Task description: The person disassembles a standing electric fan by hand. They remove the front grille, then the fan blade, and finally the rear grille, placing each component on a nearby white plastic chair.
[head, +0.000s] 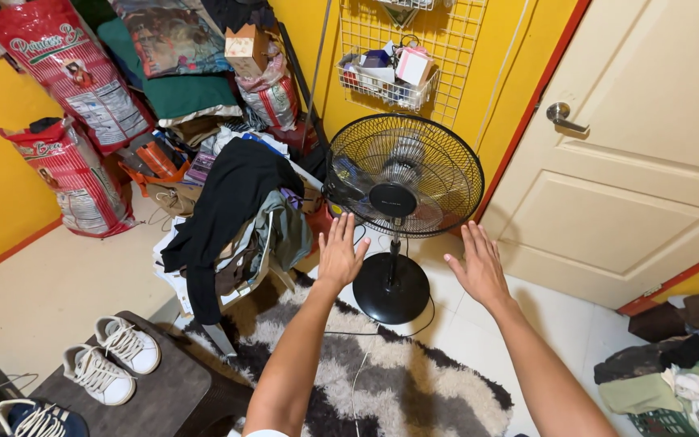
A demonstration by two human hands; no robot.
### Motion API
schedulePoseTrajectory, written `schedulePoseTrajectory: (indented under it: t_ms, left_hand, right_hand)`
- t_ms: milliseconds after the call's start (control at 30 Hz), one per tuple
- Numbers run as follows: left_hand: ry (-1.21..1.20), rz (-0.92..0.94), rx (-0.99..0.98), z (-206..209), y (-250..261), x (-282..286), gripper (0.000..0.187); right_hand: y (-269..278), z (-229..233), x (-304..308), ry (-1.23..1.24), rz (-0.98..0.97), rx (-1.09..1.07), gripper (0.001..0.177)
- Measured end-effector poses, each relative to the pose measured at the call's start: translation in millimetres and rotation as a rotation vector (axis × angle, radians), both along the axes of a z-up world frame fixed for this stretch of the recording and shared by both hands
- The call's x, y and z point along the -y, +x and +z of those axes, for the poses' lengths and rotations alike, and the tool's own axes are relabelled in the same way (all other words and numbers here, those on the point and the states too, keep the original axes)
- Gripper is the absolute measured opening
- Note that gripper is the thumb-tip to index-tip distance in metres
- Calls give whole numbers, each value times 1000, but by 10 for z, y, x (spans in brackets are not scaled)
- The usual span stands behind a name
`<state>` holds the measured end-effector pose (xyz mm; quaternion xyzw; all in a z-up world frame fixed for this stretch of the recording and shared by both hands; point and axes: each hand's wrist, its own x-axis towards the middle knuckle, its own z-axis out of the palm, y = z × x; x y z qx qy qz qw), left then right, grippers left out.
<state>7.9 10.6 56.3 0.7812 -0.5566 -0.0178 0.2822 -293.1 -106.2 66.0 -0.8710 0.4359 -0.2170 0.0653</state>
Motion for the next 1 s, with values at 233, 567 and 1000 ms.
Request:
schedulePoseTrajectory:
  t_ms: [233,567,1000]
  left_hand:
    - [17,-8,-3,-93,17,-38,76]
    - [-1,-28,-18,-49,-27,-73,74]
    - [-139,-101,-107,208,-35,-118,67]
  right_hand:
    - [46,13,-91,38,2,40,81]
    - [113,117,-197,57,30,61,81]
    - [258,215,-401,57,66,270,85]
